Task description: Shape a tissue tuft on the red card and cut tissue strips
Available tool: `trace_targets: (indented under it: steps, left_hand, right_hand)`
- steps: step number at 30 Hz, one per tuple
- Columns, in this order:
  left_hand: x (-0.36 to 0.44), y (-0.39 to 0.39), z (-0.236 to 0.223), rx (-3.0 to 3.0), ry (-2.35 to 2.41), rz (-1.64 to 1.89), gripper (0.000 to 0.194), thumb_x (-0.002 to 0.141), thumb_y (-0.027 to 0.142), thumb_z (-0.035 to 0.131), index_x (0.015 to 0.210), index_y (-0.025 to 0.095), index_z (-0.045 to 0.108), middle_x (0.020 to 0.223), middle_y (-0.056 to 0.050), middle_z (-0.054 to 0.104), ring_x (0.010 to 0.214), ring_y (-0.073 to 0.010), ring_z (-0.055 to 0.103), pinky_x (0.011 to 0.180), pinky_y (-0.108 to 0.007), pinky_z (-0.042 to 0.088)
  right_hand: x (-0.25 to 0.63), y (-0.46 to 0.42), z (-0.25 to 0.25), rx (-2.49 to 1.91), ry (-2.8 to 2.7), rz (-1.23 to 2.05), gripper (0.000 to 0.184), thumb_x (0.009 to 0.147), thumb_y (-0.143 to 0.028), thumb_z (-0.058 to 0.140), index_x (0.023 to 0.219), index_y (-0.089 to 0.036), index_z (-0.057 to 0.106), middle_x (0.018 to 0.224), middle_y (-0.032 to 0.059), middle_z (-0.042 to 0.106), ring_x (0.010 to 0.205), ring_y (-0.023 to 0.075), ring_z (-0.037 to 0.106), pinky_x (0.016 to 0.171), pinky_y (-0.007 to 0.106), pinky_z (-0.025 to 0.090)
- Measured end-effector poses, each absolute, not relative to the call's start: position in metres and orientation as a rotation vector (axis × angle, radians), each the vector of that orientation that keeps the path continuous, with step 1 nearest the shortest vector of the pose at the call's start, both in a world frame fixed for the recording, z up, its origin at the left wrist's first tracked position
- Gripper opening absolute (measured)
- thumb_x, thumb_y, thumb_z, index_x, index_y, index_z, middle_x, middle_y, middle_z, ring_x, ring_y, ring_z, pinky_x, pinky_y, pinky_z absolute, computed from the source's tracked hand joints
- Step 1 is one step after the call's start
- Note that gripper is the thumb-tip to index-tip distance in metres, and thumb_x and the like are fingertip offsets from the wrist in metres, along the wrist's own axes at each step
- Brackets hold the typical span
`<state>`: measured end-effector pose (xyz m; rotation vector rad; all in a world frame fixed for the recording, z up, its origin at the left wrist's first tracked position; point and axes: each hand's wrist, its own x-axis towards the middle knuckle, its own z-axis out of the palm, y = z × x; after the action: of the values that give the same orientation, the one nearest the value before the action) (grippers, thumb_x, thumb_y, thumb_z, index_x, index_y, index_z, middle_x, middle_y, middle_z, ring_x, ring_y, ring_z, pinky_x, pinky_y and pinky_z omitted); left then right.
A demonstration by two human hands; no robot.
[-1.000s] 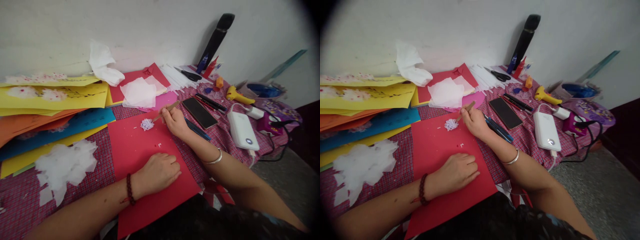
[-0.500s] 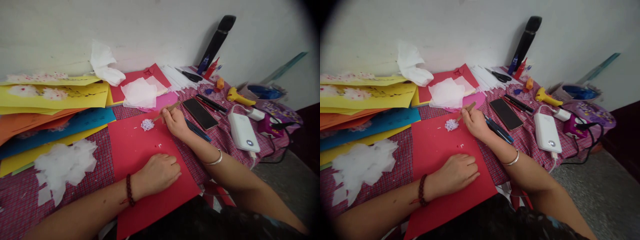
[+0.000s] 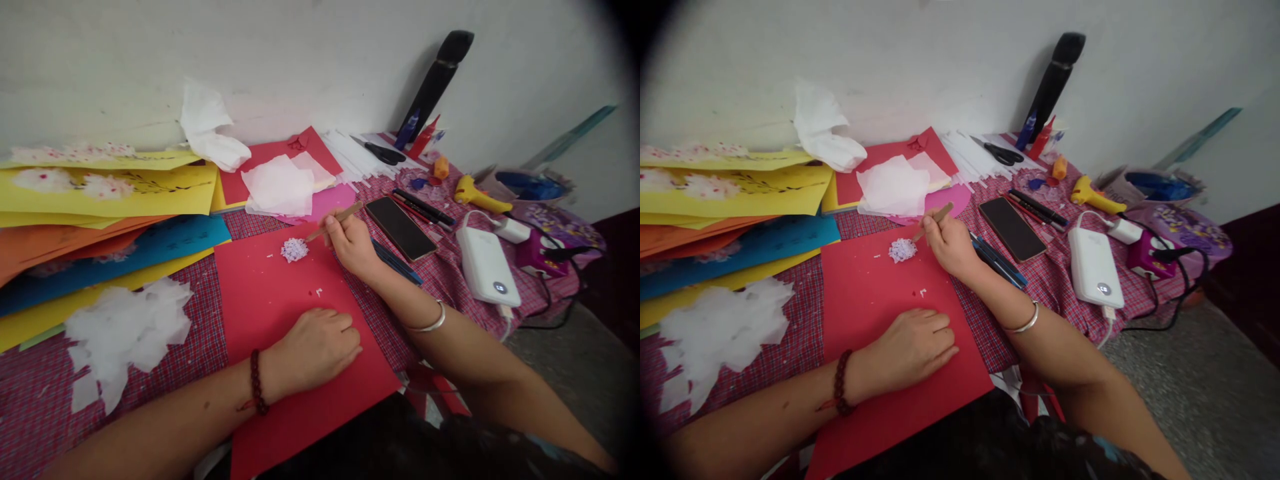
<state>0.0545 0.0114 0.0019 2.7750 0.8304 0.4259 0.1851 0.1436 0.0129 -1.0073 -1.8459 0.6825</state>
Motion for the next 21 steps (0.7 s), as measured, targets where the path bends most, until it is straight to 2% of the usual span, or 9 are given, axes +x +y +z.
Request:
trace_targets:
  steps: [6,13,21]
  left_hand:
    - [0.055,0.011,0.002,2.773,0.832,0.412,0.022,0.096,0.028,0.055,0.075,0.020,0.056,0.076,0.000,0.057,0.067,-0.0169,0.048,0.061,-0.034,0.035]
    - [0.055,0.011,0.003,2.757,0.829,0.415,0.023,0.097,0.027,0.055,0.075,0.019,0.056,0.076,-0.001,0.058,0.067,-0.0165,0.049,0.061,-0.032,0.035]
    - [0.054,0.011,0.004,2.756,0.836,0.369,0.021,0.097,0.029,0.055,0.078,0.019,0.058,0.080,-0.001,0.061,0.068,-0.0175,0.052,0.062,-0.033,0.040]
  right_hand:
    - [0.185,0.144,0.013,-0.997,-1.821,0.679,0.043,0.101,-0.051,0.034,0.081,-0.019,0.055,0.060,-0.0005,0.056,0.055,0.0134,0.052,0.060,0.029,0.038]
    - [0.185,0.140,0.016,-1.004,-1.831,0.700,0.046,0.100,-0.056,0.036,0.081,-0.020,0.057,0.060,-0.0006,0.055,0.055,0.0135,0.052,0.058,0.029,0.039]
    - [0.183,0.130,0.021,-0.886,-1.745,0.824,0.038,0.101,-0.048,0.041,0.084,-0.018,0.058,0.057,-0.0040,0.051,0.049,0.0106,0.047,0.055,0.027,0.038]
